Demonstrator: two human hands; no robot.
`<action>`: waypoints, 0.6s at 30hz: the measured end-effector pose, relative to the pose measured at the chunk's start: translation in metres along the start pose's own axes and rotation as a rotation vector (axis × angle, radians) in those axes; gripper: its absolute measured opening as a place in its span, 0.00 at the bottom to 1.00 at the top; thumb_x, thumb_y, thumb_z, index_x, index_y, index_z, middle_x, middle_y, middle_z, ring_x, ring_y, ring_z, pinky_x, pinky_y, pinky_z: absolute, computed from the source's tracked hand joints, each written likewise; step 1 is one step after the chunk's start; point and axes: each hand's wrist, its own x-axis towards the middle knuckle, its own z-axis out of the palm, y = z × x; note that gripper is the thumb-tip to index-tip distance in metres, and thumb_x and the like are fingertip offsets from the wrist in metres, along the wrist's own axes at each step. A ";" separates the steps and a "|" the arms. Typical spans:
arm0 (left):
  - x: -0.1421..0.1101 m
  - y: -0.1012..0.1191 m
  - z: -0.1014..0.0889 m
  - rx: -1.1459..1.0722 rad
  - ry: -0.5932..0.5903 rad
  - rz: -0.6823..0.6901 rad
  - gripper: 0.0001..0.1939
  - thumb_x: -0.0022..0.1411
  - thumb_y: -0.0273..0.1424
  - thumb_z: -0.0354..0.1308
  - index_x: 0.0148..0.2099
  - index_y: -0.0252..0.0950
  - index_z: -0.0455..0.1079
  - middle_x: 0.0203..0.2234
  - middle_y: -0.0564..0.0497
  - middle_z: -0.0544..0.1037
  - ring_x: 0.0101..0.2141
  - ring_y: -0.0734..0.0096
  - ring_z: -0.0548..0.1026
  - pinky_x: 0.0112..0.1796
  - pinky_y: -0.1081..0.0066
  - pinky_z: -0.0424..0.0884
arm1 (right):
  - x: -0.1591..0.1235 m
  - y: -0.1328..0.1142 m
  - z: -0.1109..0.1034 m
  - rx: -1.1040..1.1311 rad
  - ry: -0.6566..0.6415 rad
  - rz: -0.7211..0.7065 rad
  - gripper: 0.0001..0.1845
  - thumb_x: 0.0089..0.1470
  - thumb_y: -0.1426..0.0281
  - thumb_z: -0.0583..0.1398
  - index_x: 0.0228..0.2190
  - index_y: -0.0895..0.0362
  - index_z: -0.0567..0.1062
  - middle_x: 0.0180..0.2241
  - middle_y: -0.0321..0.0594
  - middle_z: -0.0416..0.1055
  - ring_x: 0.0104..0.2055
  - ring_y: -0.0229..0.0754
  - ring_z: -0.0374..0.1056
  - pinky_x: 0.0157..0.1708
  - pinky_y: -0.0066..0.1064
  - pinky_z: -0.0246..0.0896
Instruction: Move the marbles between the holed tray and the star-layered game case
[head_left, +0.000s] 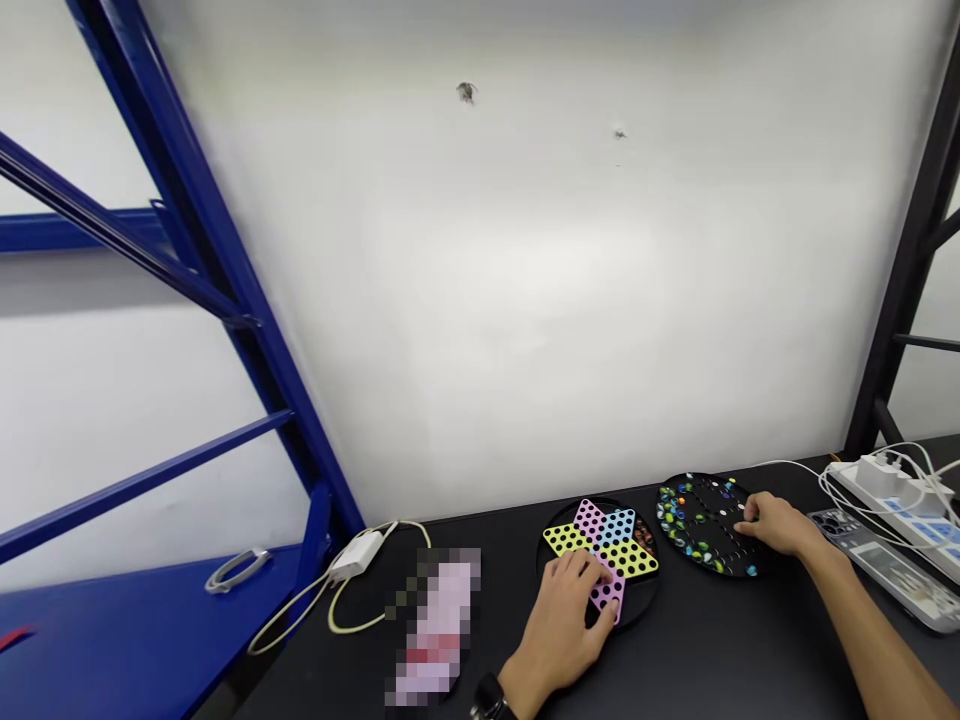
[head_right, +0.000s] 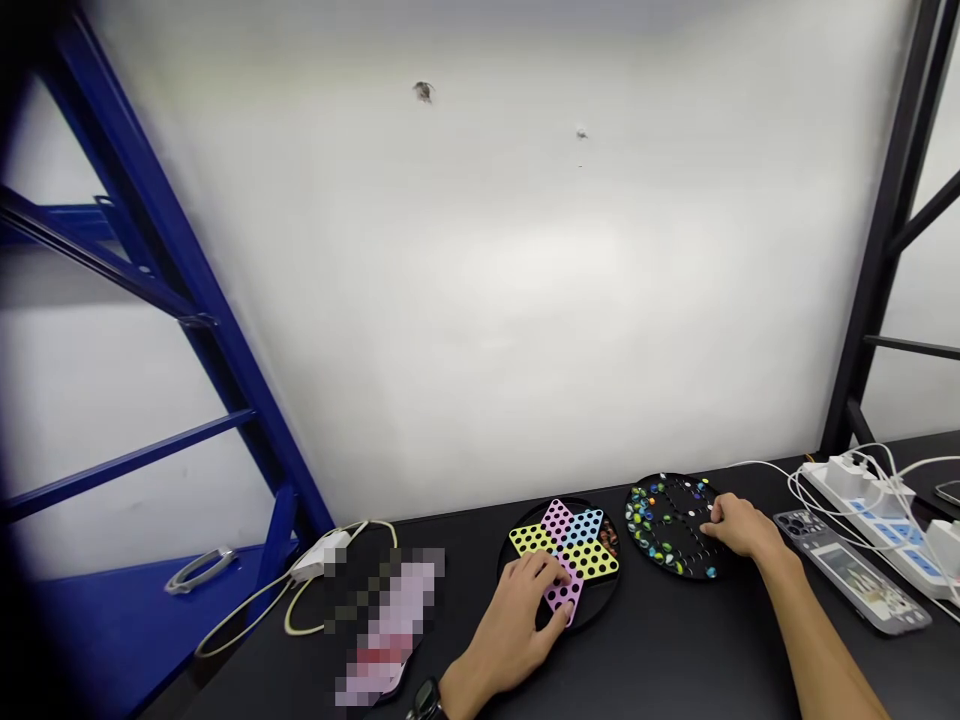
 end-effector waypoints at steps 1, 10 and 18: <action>0.000 0.000 0.000 0.001 0.002 0.002 0.07 0.61 0.30 0.57 0.43 0.42 0.67 0.43 0.51 0.73 0.46 0.61 0.70 0.49 0.62 0.64 | 0.001 0.002 0.001 0.002 -0.012 -0.006 0.13 0.45 0.58 0.65 0.28 0.52 0.71 0.31 0.40 0.75 0.33 0.49 0.72 0.30 0.33 0.59; 0.001 0.001 0.000 -0.001 -0.002 -0.003 0.07 0.62 0.30 0.57 0.43 0.42 0.67 0.43 0.51 0.73 0.46 0.62 0.70 0.49 0.61 0.64 | 0.002 0.004 0.004 0.000 -0.054 0.009 0.06 0.43 0.70 0.62 0.28 0.52 0.71 0.30 0.41 0.74 0.32 0.49 0.72 0.32 0.35 0.61; 0.001 0.001 0.000 0.000 -0.017 -0.024 0.07 0.62 0.30 0.57 0.43 0.42 0.67 0.44 0.52 0.72 0.47 0.62 0.70 0.50 0.61 0.63 | -0.001 -0.020 0.000 0.196 0.123 -0.145 0.16 0.63 0.63 0.44 0.34 0.54 0.68 0.34 0.44 0.74 0.39 0.46 0.72 0.36 0.31 0.62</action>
